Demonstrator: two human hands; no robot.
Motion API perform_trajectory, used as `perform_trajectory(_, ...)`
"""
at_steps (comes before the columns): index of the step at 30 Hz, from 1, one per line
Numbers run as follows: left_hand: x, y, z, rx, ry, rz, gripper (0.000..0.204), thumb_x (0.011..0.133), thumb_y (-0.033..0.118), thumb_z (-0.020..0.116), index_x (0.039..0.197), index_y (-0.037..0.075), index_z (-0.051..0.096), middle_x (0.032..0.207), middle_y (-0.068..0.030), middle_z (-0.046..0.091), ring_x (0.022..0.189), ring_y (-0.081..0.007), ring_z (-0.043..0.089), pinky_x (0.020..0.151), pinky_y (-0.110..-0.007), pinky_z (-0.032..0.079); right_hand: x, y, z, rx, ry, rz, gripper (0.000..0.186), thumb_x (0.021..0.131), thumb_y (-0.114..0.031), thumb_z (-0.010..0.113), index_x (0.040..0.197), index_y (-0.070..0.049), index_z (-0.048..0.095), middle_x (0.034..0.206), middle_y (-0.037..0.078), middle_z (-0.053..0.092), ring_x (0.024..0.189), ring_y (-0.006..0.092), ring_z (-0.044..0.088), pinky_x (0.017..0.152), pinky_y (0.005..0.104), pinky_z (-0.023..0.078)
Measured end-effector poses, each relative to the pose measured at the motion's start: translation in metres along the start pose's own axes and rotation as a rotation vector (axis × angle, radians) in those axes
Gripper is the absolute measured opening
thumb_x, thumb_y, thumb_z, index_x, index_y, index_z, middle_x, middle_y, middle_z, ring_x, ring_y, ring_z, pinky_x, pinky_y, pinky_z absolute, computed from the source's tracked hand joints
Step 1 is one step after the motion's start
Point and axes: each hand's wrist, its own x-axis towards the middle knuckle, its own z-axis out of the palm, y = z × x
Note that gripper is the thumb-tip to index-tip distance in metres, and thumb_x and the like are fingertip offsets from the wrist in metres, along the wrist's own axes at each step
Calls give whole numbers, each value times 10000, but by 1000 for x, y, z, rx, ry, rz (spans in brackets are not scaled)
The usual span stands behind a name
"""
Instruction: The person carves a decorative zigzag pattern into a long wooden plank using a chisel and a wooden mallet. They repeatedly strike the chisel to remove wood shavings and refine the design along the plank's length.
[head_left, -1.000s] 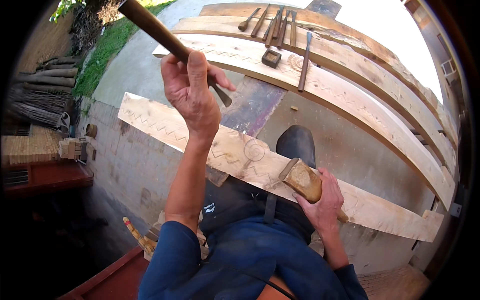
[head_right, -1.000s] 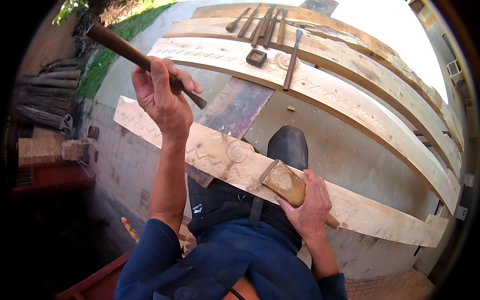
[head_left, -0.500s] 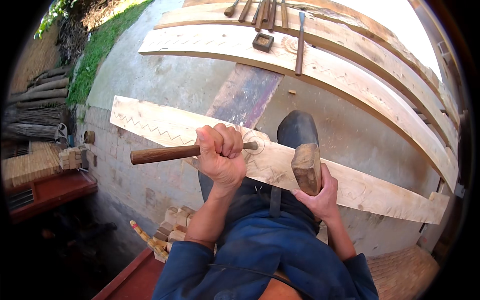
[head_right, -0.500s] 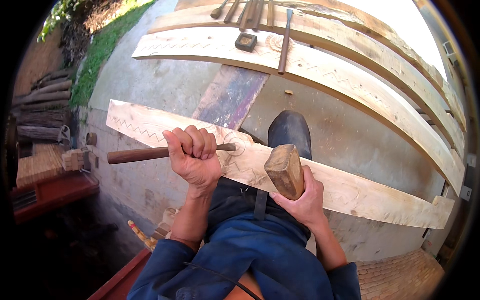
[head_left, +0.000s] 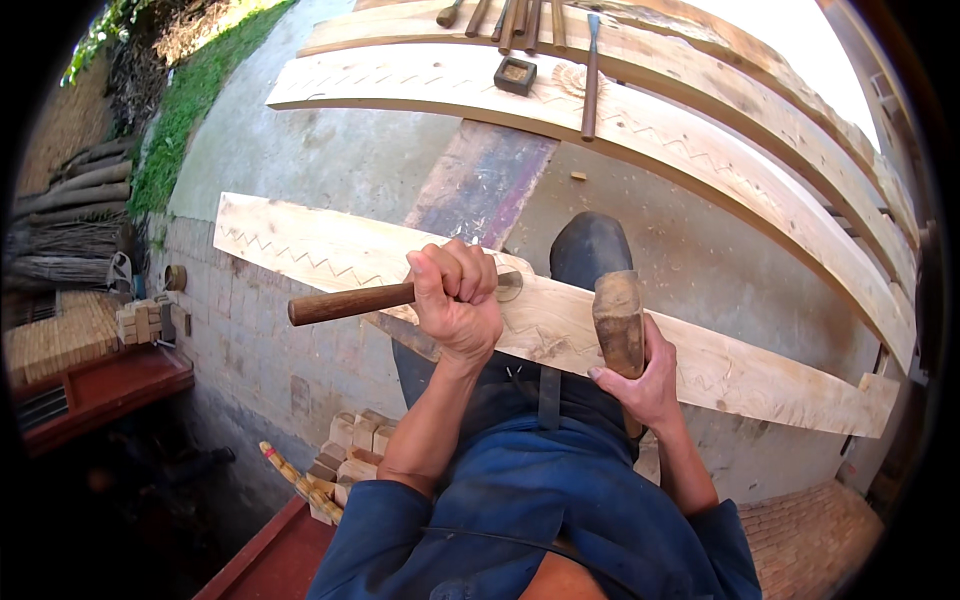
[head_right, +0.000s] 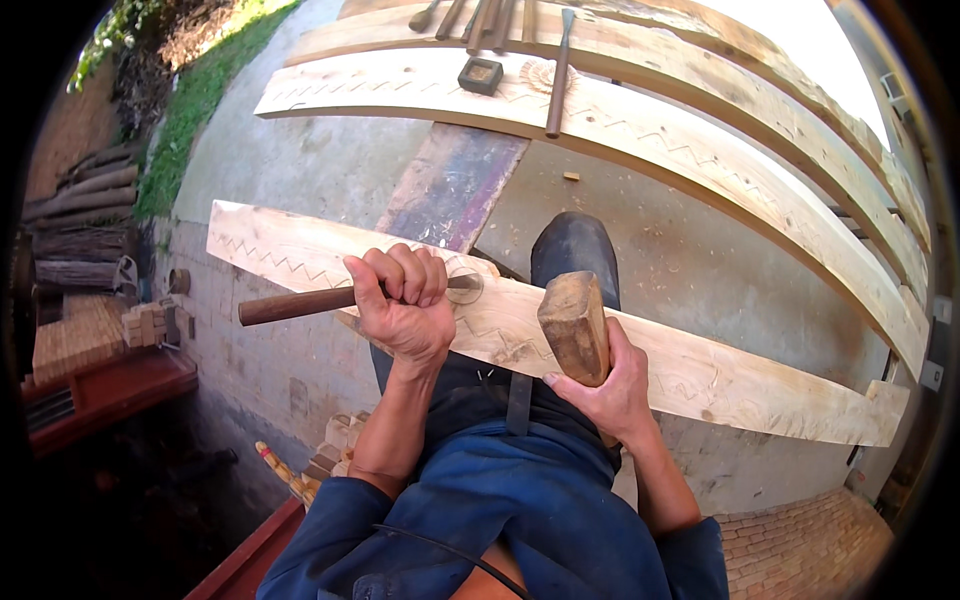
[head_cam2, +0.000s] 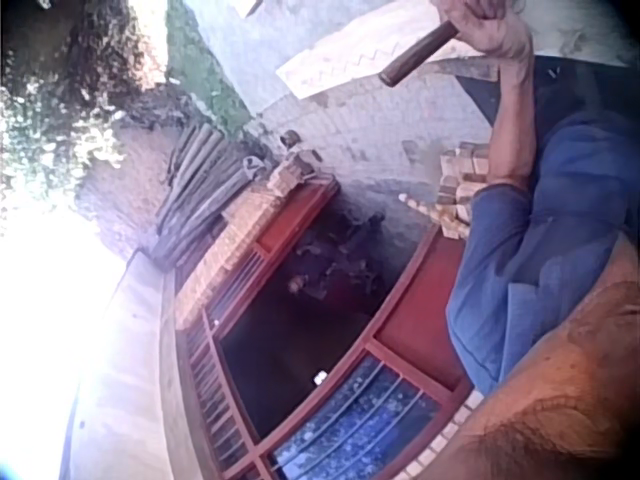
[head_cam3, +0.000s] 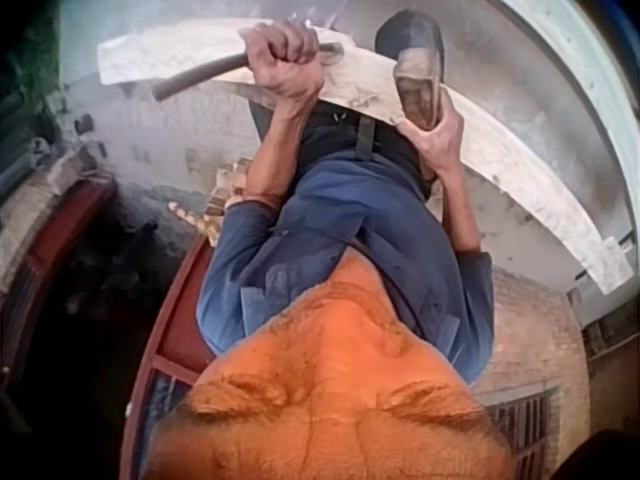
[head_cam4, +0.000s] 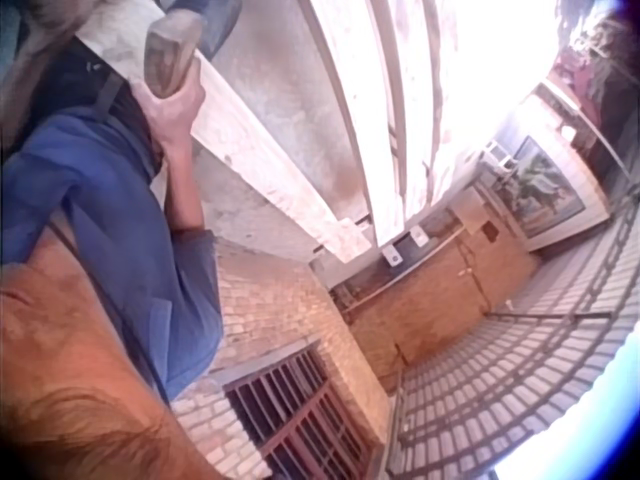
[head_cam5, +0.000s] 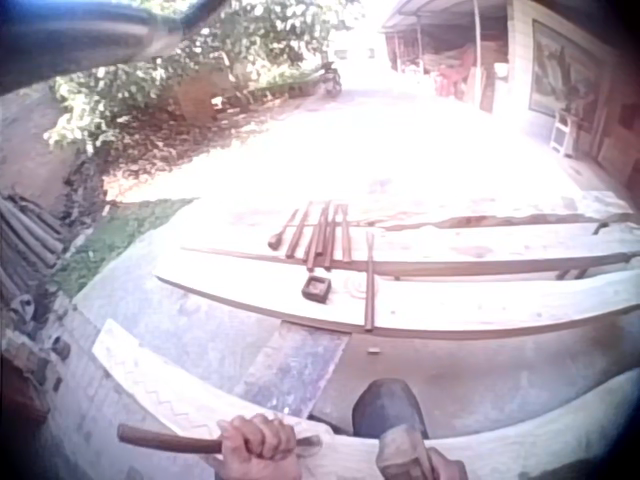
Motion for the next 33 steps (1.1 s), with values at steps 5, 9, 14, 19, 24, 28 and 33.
perform_trajectory(5, -1, -4, -3, 13, -20, 5, 577, 1194, 474, 372, 727, 141, 314, 619, 11, 281, 549, -120, 201, 518, -311, 225, 1, 1, -1, -19, -5, -22, 689, 707, -288, 949, 1225, 30, 625, 1014, 189, 766, 909, 284, 764, 858, 386, 585)
perform_trajectory(9, 0, -5, -3, 21, -8, 13, 575, 1195, 472, 375, 726, 144, 310, 616, 14, 277, 547, -119, 199, 514, -307, 223, 2, 3, 0, -16, 1, -44, 703, 711, -299, 951, 1238, 32, 625, 1026, 191, 765, 916, 291, 766, 862, 386, 586)
perform_trajectory(14, 2, -4, 3, 72, 89, 13, 575, 1194, 475, 379, 725, 149, 305, 612, 16, 274, 544, -115, 199, 512, -302, 228, 3, 4, 0, -22, -4, -36, 707, 714, -304, 952, 1243, 31, 624, 1027, 191, 765, 917, 293, 767, 860, 385, 586)
perform_trajectory(19, -4, -9, 2, 129, 43, 71, 569, 1194, 468, 387, 730, 147, 308, 617, 14, 281, 542, -111, 204, 512, -296, 235, 3, 3, 0, -5, -12, -22, 689, 719, -301, 930, 1245, 28, 630, 1038, 163, 754, 934, 257, 739, 879, 374, 572)
perform_trajectory(24, -8, -10, 2, 143, 49, 96, 562, 1195, 456, 390, 732, 146, 311, 622, 14, 285, 541, -110, 207, 514, -296, 243, 2, -4, -1, 7, -37, 42, 681, 730, -293, 884, 1277, 28, 636, 1077, 114, 734, 988, 192, 688, 938, 354, 542)
perform_trajectory(28, -11, -11, 5, 190, 40, 125, 560, 1194, 442, 403, 729, 142, 312, 619, 15, 286, 539, -108, 210, 514, -293, 243, 2, -2, -1, 18, -33, 34, 695, 732, -295, 884, 1292, 29, 631, 1086, 122, 738, 1006, 202, 698, 954, 362, 546)
perform_trajectory(33, -16, -17, 1, 303, -30, 181, 571, 1185, 441, 437, 719, 132, 320, 614, 13, 308, 536, -103, 245, 509, -295, 240, 1, -3, -2, 8, -31, 36, 691, 733, -294, 883, 1292, 25, 631, 1083, 121, 739, 989, 187, 700, 939, 351, 548)
